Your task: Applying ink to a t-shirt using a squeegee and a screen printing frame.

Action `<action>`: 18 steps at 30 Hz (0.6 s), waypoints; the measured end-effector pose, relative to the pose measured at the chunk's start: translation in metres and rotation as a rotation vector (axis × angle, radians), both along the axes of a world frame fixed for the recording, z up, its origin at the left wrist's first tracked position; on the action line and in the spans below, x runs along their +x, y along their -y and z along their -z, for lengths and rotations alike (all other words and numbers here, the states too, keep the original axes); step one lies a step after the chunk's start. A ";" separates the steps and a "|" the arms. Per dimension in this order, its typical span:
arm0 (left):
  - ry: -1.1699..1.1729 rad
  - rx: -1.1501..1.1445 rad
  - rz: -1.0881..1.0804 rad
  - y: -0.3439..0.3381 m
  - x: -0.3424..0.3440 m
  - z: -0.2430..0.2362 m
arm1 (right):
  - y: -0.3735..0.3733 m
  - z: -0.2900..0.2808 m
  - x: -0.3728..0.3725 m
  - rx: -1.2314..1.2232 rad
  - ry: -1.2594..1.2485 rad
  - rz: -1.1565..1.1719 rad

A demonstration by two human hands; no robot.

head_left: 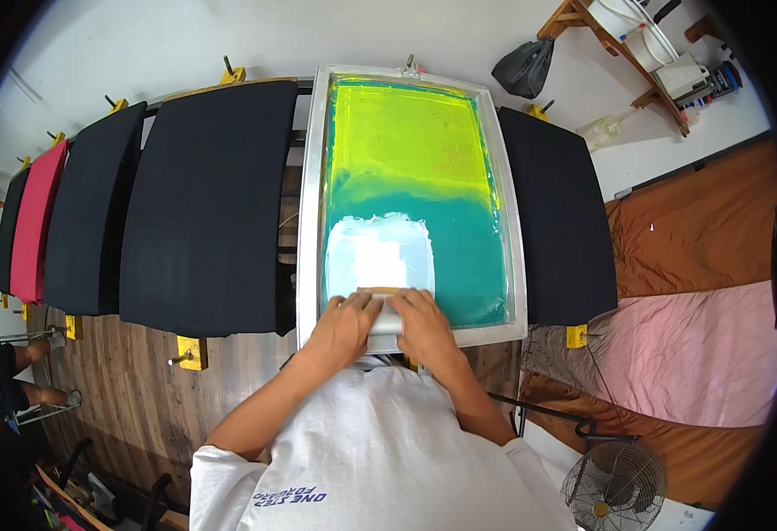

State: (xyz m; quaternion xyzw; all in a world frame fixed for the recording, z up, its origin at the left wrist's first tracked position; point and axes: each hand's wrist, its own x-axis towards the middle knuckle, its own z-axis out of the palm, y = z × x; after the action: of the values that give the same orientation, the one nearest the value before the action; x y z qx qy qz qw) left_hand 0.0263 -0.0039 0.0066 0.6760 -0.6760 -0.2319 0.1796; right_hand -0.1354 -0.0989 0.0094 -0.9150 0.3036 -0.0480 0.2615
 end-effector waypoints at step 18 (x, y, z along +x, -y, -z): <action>0.049 -0.133 -0.050 0.012 0.006 0.030 | 0.013 0.003 0.016 -0.083 -0.114 0.049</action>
State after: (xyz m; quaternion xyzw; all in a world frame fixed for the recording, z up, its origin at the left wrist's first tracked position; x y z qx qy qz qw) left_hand 0.0318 -0.0161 -0.0231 0.6847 -0.6771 -0.1654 0.2131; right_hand -0.1192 -0.1121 0.0061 -0.9186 0.3381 -0.0146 0.2042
